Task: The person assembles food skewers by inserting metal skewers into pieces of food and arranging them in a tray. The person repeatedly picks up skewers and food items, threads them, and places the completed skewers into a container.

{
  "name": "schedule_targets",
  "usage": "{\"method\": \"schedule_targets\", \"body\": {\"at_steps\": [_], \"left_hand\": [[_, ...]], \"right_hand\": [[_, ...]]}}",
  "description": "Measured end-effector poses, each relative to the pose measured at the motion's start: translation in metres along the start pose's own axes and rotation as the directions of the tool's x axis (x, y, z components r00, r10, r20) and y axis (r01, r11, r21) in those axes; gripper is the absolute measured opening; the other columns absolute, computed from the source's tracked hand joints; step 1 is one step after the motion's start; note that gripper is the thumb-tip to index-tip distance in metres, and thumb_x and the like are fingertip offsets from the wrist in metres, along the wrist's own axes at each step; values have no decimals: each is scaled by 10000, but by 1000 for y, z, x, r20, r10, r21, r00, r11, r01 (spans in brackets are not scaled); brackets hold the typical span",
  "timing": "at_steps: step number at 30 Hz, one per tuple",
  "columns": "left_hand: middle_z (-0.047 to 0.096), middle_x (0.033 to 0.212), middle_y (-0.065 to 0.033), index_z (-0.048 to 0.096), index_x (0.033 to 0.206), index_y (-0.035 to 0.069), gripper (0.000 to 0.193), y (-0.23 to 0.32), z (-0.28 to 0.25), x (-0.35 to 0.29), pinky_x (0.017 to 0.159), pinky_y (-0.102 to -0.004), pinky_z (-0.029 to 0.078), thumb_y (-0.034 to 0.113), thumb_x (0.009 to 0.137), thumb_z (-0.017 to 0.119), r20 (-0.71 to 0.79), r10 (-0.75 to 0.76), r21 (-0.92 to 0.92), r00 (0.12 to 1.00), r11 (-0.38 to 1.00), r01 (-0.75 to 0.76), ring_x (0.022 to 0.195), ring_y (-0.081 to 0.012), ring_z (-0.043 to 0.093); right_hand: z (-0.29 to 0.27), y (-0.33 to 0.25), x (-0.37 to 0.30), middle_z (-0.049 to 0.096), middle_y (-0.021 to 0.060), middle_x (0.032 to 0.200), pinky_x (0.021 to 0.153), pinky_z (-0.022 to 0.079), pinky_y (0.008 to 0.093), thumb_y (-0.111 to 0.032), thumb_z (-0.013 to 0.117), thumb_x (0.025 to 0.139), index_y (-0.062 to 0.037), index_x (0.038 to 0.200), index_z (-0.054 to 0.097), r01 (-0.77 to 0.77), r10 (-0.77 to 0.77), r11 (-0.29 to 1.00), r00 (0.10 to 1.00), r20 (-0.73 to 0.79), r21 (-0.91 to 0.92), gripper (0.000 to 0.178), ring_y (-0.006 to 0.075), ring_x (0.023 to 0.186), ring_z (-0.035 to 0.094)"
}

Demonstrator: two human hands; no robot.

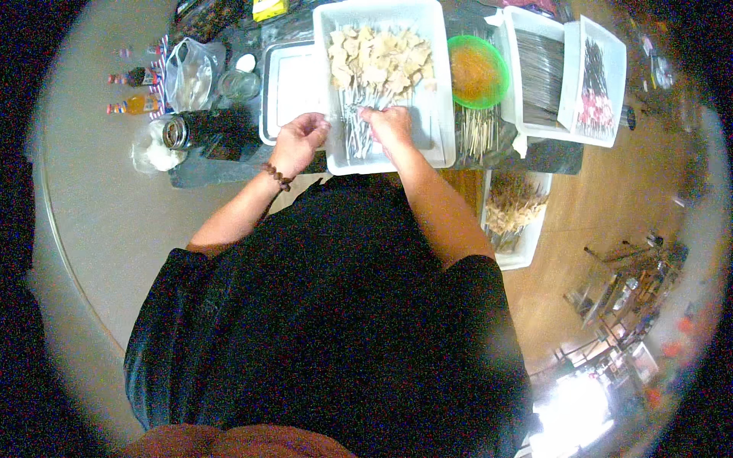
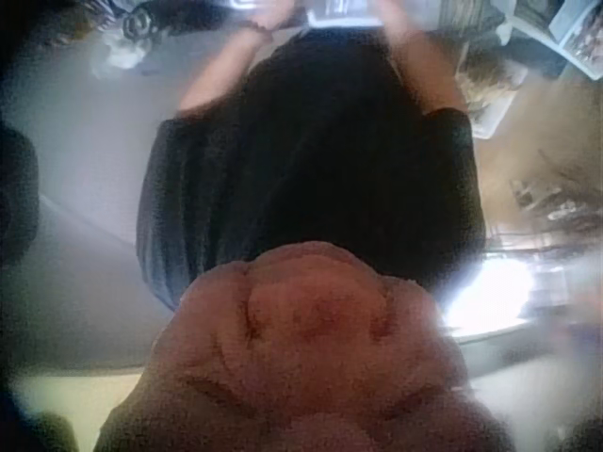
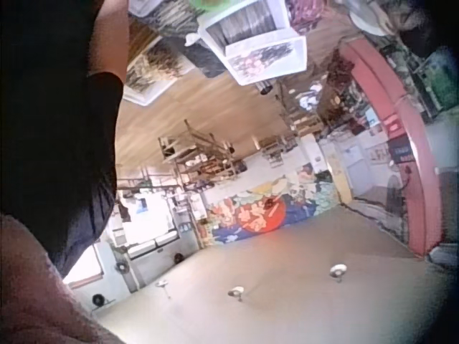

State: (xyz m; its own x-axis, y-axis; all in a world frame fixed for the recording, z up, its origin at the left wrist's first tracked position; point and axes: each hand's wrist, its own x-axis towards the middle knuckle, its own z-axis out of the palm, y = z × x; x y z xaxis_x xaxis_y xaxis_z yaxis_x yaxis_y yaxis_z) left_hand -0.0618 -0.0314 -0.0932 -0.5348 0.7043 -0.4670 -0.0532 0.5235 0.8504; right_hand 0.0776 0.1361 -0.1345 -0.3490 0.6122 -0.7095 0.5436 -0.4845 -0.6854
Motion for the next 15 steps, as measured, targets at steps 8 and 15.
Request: {"method": "schedule_targets", "body": {"at_steps": [8, 15], "left_hand": [[679, 899, -10, 649, 1168, -13, 209, -14, -7, 16, 655, -247, 503, 95, 990, 628, 181, -9, -171, 983, 984, 40, 725, -78, 589], [689, 909, 5, 642, 1164, -2, 194, -21, -11, 27, 664, -229, 477, 93, 998, 608, 199, 8, -208, 980, 977, 34, 739, -62, 567]], "right_hand": [[40, -16, 16, 731, 270, 866, 802, 550, 459, -388, 836, 697, 64, 853, 737, 26, -56, 924, 996, -66, -382, 489, 404, 889, 726], [52, 20, 44, 696, 311, 976, 844, 524, 503, -315, 715, 774, 57, 994, 660, 129, -239, 930, 923, -301, -343, 435, 473, 952, 678]]}}
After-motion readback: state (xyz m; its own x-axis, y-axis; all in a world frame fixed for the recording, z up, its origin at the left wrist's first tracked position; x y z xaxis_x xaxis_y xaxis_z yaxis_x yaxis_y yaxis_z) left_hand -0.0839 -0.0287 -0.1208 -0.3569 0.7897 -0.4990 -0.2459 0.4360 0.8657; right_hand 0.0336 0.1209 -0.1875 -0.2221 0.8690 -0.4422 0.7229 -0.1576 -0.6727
